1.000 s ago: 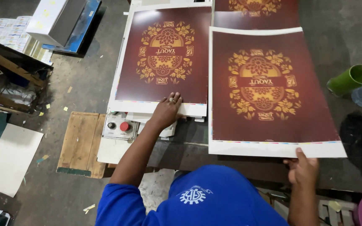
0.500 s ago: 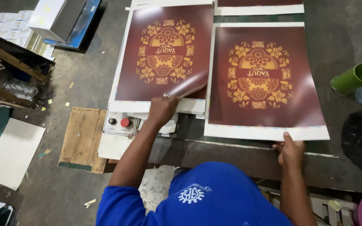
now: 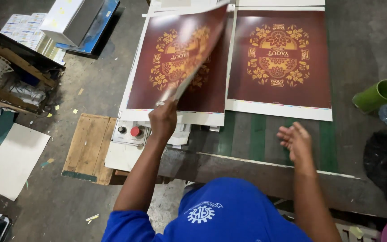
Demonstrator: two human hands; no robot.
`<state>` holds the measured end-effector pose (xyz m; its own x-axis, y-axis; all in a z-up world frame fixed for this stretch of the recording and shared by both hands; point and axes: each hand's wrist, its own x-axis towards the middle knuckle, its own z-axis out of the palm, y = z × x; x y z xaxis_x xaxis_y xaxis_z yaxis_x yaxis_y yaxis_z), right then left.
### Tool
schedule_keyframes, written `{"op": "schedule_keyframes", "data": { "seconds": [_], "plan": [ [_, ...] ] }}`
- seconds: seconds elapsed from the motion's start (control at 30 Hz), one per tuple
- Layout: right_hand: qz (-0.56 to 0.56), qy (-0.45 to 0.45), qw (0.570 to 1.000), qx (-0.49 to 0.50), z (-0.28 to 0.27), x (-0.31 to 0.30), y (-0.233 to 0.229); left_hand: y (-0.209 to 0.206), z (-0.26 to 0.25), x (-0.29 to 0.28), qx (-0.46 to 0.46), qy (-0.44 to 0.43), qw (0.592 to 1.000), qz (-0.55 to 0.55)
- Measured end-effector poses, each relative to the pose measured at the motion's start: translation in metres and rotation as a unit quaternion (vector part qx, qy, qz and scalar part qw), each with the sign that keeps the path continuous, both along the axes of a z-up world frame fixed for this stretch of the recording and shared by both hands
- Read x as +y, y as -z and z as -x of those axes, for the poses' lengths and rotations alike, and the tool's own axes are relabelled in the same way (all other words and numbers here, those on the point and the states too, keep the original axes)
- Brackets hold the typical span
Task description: The person repeatedly picks up large printed sheets from a table and places them onto a growing stack. The sheets feature a maroon background with gold decorative patterns. The person handles the sheets one at a time, aligning them before adding them to the pile.
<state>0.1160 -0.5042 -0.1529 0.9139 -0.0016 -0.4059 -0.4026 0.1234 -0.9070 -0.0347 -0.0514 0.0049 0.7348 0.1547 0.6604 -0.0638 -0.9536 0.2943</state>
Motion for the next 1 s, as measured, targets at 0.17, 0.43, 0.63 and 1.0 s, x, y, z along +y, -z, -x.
{"op": "schedule_keyframes", "data": {
  "seconds": [0.17,0.43,0.63,1.0],
  "plan": [
    [-0.04,-0.114,0.992,-0.029,0.062,0.048,-0.02,-0.014,0.014,-0.059,-0.045,0.106,0.989,-0.093],
    [-0.155,-0.288,0.94,-0.092,0.11,0.091,-0.014,0.031,0.022,-0.155,0.077,0.303,0.949,-0.047],
    [-0.123,-0.093,0.988,0.026,0.113,0.058,-0.002,0.034,0.011,-0.12,0.18,0.314,0.93,-0.059],
    [-0.057,0.134,0.982,-0.118,0.118,-0.051,-0.013,0.033,-0.004,-0.049,0.26,0.132,0.95,-0.113]
  ]
}}
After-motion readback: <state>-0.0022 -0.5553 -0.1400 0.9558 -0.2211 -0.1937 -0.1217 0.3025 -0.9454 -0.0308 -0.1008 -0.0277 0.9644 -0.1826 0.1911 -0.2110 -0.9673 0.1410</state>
